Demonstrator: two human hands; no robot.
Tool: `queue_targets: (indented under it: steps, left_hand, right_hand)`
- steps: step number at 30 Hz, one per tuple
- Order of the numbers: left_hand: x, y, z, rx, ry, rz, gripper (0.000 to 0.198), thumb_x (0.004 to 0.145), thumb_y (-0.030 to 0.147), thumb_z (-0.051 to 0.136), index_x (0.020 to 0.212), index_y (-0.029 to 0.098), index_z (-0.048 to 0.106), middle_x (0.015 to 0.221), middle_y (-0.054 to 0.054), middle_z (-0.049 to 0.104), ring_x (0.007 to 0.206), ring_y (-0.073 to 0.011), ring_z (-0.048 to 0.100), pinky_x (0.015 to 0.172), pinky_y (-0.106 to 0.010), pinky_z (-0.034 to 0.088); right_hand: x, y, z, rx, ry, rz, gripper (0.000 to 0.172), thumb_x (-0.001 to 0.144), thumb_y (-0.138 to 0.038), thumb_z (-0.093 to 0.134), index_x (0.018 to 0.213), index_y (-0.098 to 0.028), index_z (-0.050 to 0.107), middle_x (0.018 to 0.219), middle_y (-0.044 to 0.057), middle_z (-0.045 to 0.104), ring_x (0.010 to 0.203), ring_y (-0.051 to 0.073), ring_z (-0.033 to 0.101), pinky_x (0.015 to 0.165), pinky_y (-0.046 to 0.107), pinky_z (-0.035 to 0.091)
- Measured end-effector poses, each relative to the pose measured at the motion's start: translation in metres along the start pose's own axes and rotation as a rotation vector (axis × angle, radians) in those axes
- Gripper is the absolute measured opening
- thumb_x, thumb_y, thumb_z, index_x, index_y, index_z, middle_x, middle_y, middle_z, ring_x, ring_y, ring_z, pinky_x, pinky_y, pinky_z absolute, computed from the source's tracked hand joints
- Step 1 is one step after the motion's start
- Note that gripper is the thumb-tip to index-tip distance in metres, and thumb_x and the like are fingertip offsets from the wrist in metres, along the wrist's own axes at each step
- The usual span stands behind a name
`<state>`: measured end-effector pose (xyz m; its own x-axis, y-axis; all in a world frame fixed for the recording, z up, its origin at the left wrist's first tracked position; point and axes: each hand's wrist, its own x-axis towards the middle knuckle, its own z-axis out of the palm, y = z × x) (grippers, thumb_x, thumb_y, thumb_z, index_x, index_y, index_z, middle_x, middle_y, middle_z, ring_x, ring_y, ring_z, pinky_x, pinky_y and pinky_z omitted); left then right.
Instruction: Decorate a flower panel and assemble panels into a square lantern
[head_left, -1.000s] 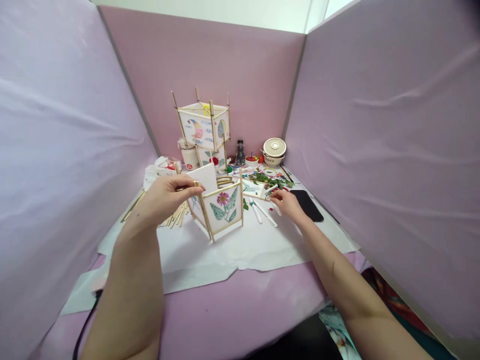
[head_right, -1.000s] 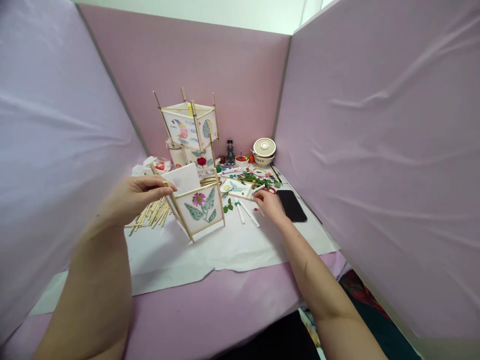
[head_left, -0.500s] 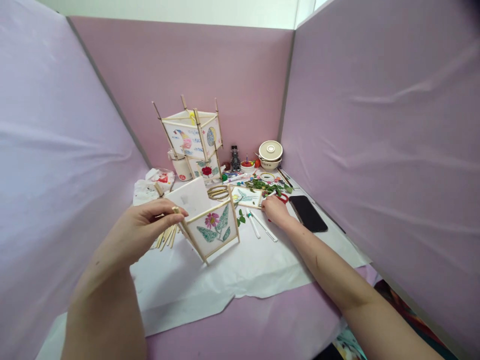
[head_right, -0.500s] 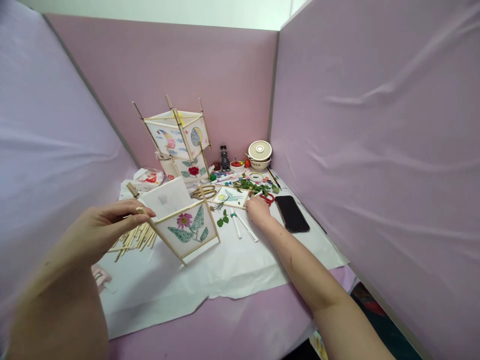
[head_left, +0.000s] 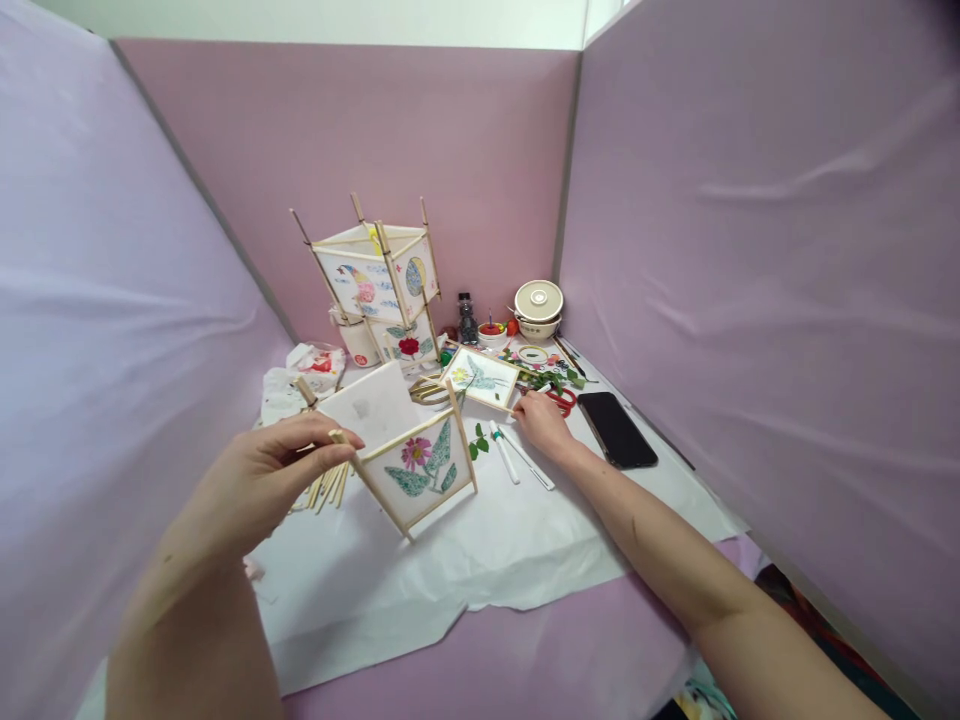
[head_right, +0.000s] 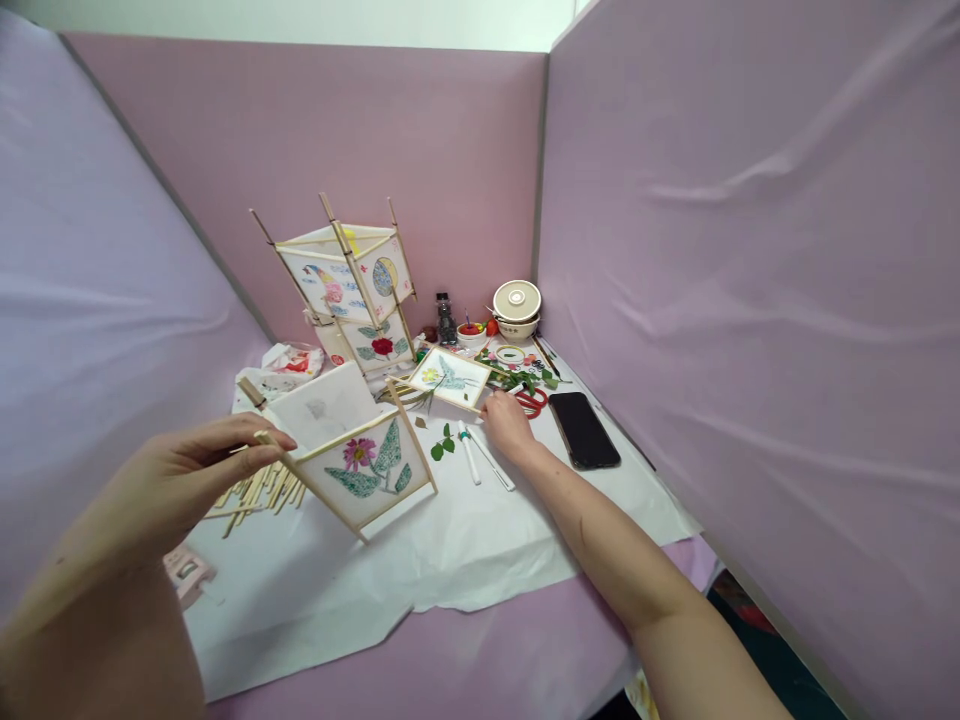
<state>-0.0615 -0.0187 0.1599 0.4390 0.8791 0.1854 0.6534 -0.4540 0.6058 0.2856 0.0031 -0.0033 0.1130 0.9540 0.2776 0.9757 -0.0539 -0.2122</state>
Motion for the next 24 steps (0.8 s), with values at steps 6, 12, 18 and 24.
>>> queue_targets:
  steps: [6, 12, 18, 24]
  left_hand:
    - [0.000, 0.002, 0.000, 0.027, -0.001, -0.014, 0.032, 0.077, 0.056, 0.061, 0.082, 0.027, 0.074, 0.094, -0.003, 0.071, 0.086, -0.0221, 0.064, 0.061, -0.022, 0.050]
    - [0.001, 0.009, -0.001, 0.033, 0.003, -0.014, 0.032, 0.075, 0.057, 0.062, 0.080, 0.028, 0.075, 0.093, -0.003, 0.073, 0.087, -0.0229, 0.065, 0.070, -0.025, 0.051]
    - [0.002, 0.009, -0.003, 0.028, -0.012, -0.027, 0.031, 0.075, 0.055, 0.064, 0.080, 0.026, 0.075, 0.093, -0.003, 0.073, 0.087, -0.0217, 0.065, 0.075, -0.026, 0.049]
    - [0.003, 0.009, -0.003, 0.010, -0.025, -0.025, 0.029, 0.074, 0.053, 0.066, 0.079, 0.026, 0.074, 0.090, -0.004, 0.072, 0.085, -0.0207, 0.064, 0.074, -0.025, 0.049]
  right_hand:
    - [0.019, -0.009, 0.001, 0.030, -0.056, -0.027, 0.024, 0.089, -0.014, 0.049, 0.088, -0.011, 0.073, 0.096, 0.016, 0.069, 0.091, 0.024, 0.061, 0.080, 0.027, 0.041]
    - [0.027, -0.014, 0.011, 0.055, -0.085, -0.033, 0.024, 0.088, -0.013, 0.049, 0.091, -0.011, 0.073, 0.099, 0.016, 0.069, 0.097, 0.025, 0.061, 0.084, 0.028, 0.042]
    - [0.028, -0.014, 0.015, 0.108, -0.097, -0.068, 0.023, 0.090, -0.017, 0.051, 0.088, -0.013, 0.073, 0.096, 0.013, 0.069, 0.095, 0.022, 0.060, 0.085, 0.027, 0.040]
    - [0.021, -0.014, 0.006, 0.167, -0.052, -0.072, 0.023, 0.094, -0.026, 0.050, 0.097, -0.016, 0.071, 0.102, 0.009, 0.067, 0.099, 0.019, 0.058, 0.085, 0.024, 0.039]
